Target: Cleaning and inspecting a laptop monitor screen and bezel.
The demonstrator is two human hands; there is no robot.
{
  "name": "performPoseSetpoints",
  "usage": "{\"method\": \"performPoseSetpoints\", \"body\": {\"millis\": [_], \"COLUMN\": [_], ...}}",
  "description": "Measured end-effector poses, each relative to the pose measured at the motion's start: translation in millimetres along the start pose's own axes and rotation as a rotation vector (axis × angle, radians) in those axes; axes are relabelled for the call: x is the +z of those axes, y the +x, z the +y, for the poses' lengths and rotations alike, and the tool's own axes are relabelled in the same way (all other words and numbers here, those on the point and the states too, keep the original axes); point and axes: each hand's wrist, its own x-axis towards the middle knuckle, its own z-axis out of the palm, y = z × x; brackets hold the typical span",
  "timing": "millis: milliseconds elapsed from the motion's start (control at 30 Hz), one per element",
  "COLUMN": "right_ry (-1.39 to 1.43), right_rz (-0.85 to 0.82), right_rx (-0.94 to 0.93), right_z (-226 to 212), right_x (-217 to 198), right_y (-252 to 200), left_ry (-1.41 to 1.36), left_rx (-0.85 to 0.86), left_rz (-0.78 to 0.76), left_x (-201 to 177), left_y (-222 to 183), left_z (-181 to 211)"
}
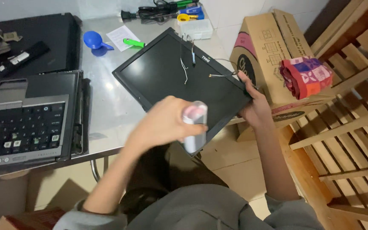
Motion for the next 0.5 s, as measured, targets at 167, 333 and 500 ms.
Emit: {"method": "performPoseSetpoints", "body": {"millis": [167,333,500], "right_ry": [0.04,0.046,-0.057], "right_rz": [-0.031,-0.007,-0.024], "right_rx": [0.027,0.04,-0.036], "right_z": [0,-2,-3], "right_x": [-1,6,6], "right_y": [1,0,-4], "left_ry": [0.073,0.184,0.11], "left_rx": [-0.215,0.007,-0.143], "left_rz": [0.008,0.154,0.092], "left_x": [-27,-13,-33], "left_y": [-10,-23,-29], "left_z": [-17,-20,-31]}}
